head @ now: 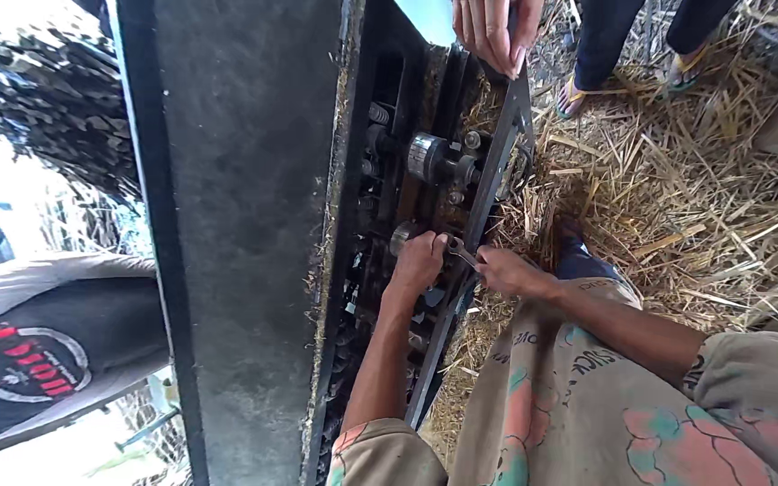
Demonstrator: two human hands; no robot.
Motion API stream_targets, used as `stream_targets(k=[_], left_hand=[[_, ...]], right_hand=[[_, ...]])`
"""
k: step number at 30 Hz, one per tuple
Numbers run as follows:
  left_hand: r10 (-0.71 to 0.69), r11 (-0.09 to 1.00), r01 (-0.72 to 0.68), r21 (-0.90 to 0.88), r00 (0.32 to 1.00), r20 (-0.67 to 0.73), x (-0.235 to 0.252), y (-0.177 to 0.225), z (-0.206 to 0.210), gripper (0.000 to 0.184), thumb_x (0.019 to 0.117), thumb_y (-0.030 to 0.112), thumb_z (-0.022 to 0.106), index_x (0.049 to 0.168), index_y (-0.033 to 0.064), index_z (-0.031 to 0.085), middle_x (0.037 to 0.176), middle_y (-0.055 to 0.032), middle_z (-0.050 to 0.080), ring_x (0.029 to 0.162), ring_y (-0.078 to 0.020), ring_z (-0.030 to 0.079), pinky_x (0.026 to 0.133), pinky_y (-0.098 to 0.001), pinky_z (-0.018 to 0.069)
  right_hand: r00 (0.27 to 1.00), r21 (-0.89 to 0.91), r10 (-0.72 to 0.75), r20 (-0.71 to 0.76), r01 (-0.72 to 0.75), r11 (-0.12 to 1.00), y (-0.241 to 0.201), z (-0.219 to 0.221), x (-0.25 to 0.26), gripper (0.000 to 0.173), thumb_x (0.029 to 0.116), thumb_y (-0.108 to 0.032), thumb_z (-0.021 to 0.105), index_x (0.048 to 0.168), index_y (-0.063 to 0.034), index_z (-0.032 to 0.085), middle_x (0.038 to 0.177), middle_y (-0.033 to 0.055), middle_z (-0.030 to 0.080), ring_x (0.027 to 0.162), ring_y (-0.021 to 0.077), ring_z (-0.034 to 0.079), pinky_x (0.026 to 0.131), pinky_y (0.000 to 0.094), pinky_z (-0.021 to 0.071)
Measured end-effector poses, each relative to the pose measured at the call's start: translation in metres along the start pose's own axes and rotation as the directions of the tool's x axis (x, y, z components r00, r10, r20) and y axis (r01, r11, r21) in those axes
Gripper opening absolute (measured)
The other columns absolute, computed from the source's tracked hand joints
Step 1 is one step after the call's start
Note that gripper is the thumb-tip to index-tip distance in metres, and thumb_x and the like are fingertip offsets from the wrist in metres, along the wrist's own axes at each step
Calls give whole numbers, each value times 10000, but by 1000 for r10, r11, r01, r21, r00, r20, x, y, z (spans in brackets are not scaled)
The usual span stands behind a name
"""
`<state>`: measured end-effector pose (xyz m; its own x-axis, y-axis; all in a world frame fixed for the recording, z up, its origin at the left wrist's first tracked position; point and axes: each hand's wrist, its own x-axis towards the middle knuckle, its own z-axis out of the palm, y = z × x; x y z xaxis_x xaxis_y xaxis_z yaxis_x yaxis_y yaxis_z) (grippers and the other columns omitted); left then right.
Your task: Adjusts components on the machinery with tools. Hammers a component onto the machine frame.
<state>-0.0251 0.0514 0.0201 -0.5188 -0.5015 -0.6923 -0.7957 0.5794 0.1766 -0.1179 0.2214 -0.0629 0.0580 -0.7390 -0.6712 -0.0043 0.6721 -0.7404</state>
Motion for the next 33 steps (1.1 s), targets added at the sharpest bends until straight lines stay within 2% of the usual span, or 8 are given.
stream_targets(k=[6, 12, 15, 18, 21, 25, 28, 33], left_hand=[[-38, 998, 36, 59, 999, 29, 0, 9, -6, 461, 1116, 362, 411, 891, 15, 616, 779, -165, 613, 766, -346, 642, 724, -574, 520], [-71, 992, 63, 110, 995, 64, 2, 15, -9, 464, 1118, 361, 402, 913, 13, 631, 830, -179, 637, 817, -355, 656, 766, -578, 526], [-131, 980, 113, 165, 986, 107, 4, 23, -11, 504, 1119, 372, 375, 894, 5, 637, 847, -199, 649, 846, -381, 666, 763, -605, 523], [-166, 961, 132, 243, 978, 125, 3, 33, -13, 502, 1120, 375, 355, 946, 6, 647, 919, -220, 672, 931, -405, 681, 804, -622, 527], [-148, 952, 109, 287, 982, 120, 1, 34, -12, 476, 1120, 370, 361, 997, 12, 649, 974, -222, 687, 986, -411, 688, 839, -625, 536], [-38, 947, 10, 321, 996, 82, 0, 29, -9, 383, 1086, 289, 458, 1016, -9, 688, 1014, -228, 707, 1028, -414, 690, 896, -624, 536], [32, 933, -46, 358, 999, 43, -2, 23, -5, 354, 1075, 265, 467, 1017, -5, 689, 1055, -213, 707, 1070, -398, 683, 926, -597, 535], [16, 958, 11, 286, 996, -92, -11, 13, 6, 458, 1077, 421, 461, 1213, 21, 639, 1179, -220, 674, 1055, -403, 690, 883, -607, 560]], right_hand=[[999, 217, 24, 44, -33, 976, -16, 30, 3, 288, 1117, -258, 426, 1298, -47, 499, 947, 133, 714, 792, 223, 735, 758, 407, 616], [997, 353, 74, 15, -74, 933, -28, 50, 13, 324, 1114, -231, 419, 1369, -36, 458, 1045, 157, 722, 905, 233, 743, 835, 413, 606], [995, 414, 42, 92, -77, 907, -30, 48, 19, 331, 1124, -218, 397, 1398, -33, 420, 1001, 152, 707, 841, 209, 736, 795, 381, 611], [987, 232, 40, 155, -76, 970, -29, 15, 14, 336, 1113, -210, 417, 1400, -40, 457, 968, 178, 693, 780, 259, 716, 745, 441, 602], [994, -231, 8, 113, 18, 973, -44, -43, 7, 265, 1071, -209, 492, 1260, -54, 595, 954, 170, 711, 816, 316, 721, 742, 532, 597], [974, -752, -219, 55, 185, 632, -85, -91, 3, 165, 997, -168, 598, 1107, -80, 685, 986, 190, 705, 978, 419, 687, 783, 634, 531], [963, -820, -256, 83, 212, 532, -105, -95, -12, 119, 983, -135, 616, 1030, -49, 684, 945, 183, 695, 937, 406, 685, 752, 603, 521], [990, -638, -140, -19, 96, 764, -49, -108, -25, 165, 1018, -218, 592, 1097, -107, 685, 982, 163, 709, 974, 390, 689, 807, 648, 534]])
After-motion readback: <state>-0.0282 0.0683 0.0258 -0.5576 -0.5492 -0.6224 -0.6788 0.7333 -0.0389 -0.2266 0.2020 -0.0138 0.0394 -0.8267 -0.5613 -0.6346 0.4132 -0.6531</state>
